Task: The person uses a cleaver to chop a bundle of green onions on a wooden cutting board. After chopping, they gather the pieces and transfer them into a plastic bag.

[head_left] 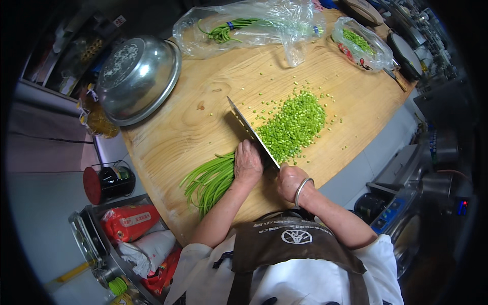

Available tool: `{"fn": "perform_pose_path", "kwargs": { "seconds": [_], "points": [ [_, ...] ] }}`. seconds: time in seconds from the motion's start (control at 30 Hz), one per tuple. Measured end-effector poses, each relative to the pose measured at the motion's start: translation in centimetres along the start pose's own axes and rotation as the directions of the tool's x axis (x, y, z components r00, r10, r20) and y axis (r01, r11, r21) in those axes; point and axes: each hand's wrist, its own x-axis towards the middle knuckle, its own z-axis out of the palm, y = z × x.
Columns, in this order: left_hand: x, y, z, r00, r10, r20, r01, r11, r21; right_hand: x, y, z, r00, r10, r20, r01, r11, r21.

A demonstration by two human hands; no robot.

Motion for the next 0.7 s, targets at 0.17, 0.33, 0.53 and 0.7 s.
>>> {"fn": "perform_pose_path", "kwargs": {
  "seconds": [0.17,0.33,0.53,0.7],
  "points": [
    [0.2,-0.7,-2.3,0.992,0.092,0.085,-0.1,0.99,0.102,0.5,0.3,0.1,0.998,-0.06,-0.008,0.061,0.998,0.032],
    [-0.8,-1.8,-2.3,0.977,0.183,0.105,-0.191,0.98,0.065,0.4,0.4,-0.2,1.0,-0.022,0.007,0.021,1.0,0.022],
    [-1.1,-1.1,-1.8,0.985,0.175,-0.009,-0.174,0.983,0.062,0.2,1.9,0.6,0.991,-0.08,-0.109,0.085,0.995,0.043],
    [-0.8,-0.9,-2.0,0.987,0.158,-0.01,-0.156,0.983,0.097,0.2,1.8,0.7,0.991,-0.062,-0.12,0.064,0.998,0.02]
  ]
}}
